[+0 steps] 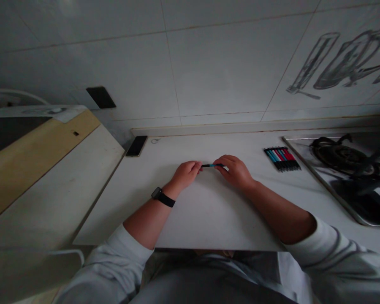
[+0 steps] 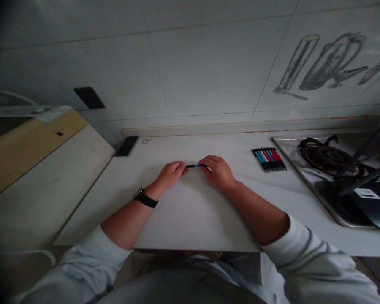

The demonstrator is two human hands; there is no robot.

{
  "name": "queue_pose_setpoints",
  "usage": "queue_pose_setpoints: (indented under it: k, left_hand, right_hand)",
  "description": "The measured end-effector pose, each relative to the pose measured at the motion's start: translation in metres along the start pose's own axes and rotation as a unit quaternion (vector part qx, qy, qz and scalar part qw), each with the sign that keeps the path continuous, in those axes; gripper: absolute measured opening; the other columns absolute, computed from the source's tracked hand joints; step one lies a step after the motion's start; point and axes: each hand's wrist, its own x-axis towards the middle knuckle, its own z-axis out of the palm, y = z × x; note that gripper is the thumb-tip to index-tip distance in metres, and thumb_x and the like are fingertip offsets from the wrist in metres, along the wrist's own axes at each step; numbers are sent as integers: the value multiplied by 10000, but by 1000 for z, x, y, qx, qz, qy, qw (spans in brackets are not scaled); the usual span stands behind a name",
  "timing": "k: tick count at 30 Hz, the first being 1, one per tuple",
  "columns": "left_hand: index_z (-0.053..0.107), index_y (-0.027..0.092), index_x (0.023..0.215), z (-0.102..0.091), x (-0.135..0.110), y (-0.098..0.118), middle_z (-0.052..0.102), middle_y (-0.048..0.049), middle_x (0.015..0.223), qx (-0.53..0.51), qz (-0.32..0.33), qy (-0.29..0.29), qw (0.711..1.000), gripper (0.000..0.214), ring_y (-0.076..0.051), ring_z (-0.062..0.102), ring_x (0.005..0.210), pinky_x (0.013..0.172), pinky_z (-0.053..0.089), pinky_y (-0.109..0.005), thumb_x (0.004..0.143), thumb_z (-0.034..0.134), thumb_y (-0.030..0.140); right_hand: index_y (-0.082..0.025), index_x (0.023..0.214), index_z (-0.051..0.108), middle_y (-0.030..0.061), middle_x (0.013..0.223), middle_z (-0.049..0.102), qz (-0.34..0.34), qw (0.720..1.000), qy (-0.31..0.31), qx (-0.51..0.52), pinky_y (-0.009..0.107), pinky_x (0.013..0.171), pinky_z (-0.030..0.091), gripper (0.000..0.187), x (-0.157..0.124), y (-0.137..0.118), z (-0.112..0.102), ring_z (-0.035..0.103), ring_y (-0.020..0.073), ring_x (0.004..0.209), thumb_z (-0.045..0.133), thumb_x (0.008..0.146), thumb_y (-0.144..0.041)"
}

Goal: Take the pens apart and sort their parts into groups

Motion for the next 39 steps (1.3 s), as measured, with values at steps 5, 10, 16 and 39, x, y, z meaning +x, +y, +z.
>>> queue_pose_setpoints:
  k: [5, 10, 16, 39]
  left_hand:
    - [721, 187, 816, -2, 0, 4, 733, -33, 814, 2, 22, 3, 1000, 340, -167, 662, 788, 759, 489, -291, 1022, 517, 364]
    - [743, 197, 851, -4, 2, 7, 754, -42, 886, 25, 57, 19, 998, 215, -173, 672, 846, 802, 494, -304, 982, 589, 271]
    - [745, 211, 905, -4, 2, 3, 729, -17, 855, 45, 59, 54, 996, 137, -156, 638, 801, 728, 468, -284, 959, 644, 287]
    - [755, 185, 1006, 0, -1, -4, 736, -83, 1066, -44, 67, -58, 995, 498, -190, 680, 1027, 965, 519, -349, 1077, 344, 458]
  right_hand:
    - [-232, 1028, 748, 65, 988, 777, 9, 1000, -11, 4, 387, 865, 522, 166, 0, 0, 0, 699, 239, 902, 593, 971, -246]
    - [-246, 1016, 761, 51, 997, 786, 33, 999, -16, 1, 390, 875, 521, 168, 1, -2, 0, 713, 236, 894, 603, 957, -253]
    - [-237, 1027, 757, 66, 999, 772, 65, 997, -41, 5, 386, 862, 530, 166, 2, 5, -6, 699, 241, 910, 638, 934, -306]
    - [-302, 1069, 599, -47, 834, 695, 344, 753, 146, 541, 248, 657, 549, 440, 11, 19, -11, 648, 117, 707, 845, 723, -416]
